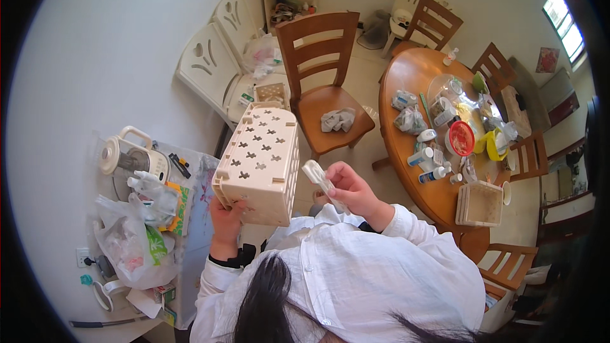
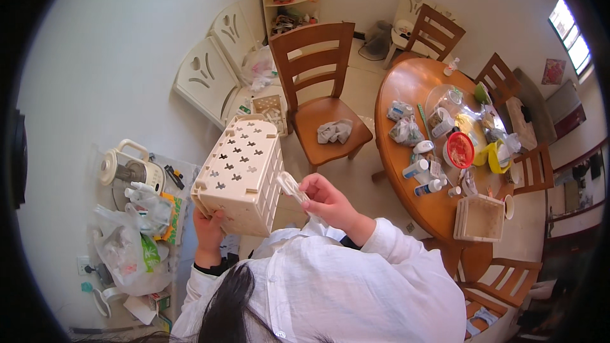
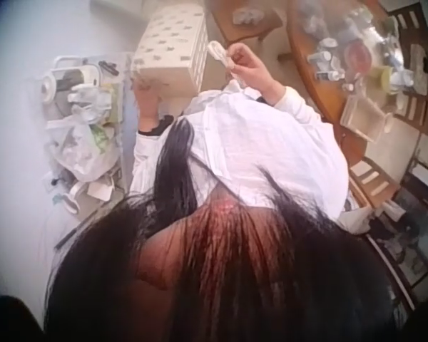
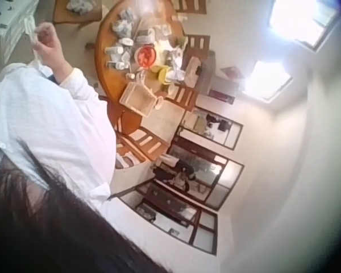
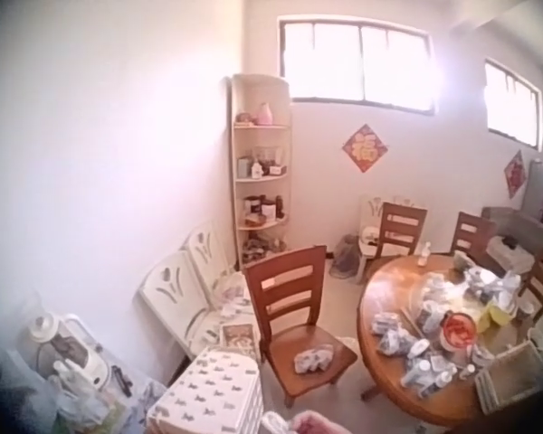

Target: Assembling and wiping down components of small plastic interlocking storage bins.

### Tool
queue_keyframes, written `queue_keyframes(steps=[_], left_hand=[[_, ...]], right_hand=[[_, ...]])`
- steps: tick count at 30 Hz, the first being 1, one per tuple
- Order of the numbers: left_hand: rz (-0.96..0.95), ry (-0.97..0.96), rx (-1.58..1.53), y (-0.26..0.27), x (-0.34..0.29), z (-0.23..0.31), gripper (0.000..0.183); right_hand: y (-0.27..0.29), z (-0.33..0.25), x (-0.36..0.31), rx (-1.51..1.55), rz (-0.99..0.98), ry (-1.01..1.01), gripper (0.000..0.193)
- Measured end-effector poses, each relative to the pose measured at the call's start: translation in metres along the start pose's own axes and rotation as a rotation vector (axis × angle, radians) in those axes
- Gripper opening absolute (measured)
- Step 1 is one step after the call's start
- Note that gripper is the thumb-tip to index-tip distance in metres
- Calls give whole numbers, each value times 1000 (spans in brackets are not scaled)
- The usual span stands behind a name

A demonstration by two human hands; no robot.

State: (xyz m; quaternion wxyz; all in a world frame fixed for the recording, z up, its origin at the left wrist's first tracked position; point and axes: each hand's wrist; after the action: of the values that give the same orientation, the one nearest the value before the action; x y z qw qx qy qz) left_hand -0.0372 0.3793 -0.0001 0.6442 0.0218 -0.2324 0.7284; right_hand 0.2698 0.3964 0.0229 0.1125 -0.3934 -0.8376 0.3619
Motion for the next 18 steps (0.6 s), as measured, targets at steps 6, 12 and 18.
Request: queue_keyframes(steps=[6,12,18], left_hand=[[13,-90,96,-31,17,15,51],[-59,-233,318,-51,33,27,50],[-265,-455,589,-74,56,35,48]], right_hand=[[-3,-50,2,-997,261,314,47],[-1,-103,6,-1464,99,598,46],[19,-133,-2,-1516,62,672,45]])
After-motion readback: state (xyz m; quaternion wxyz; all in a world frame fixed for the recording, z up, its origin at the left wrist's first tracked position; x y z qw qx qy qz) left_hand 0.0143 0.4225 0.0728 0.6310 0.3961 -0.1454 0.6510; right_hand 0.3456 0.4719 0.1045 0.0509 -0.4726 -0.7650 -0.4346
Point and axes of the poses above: each hand's wrist, its own x-axis towards the middle knuckle, its own y-axis out of the back of the hand, z = x × y, and after that the axes turned 14 degrees about -y, right-handed
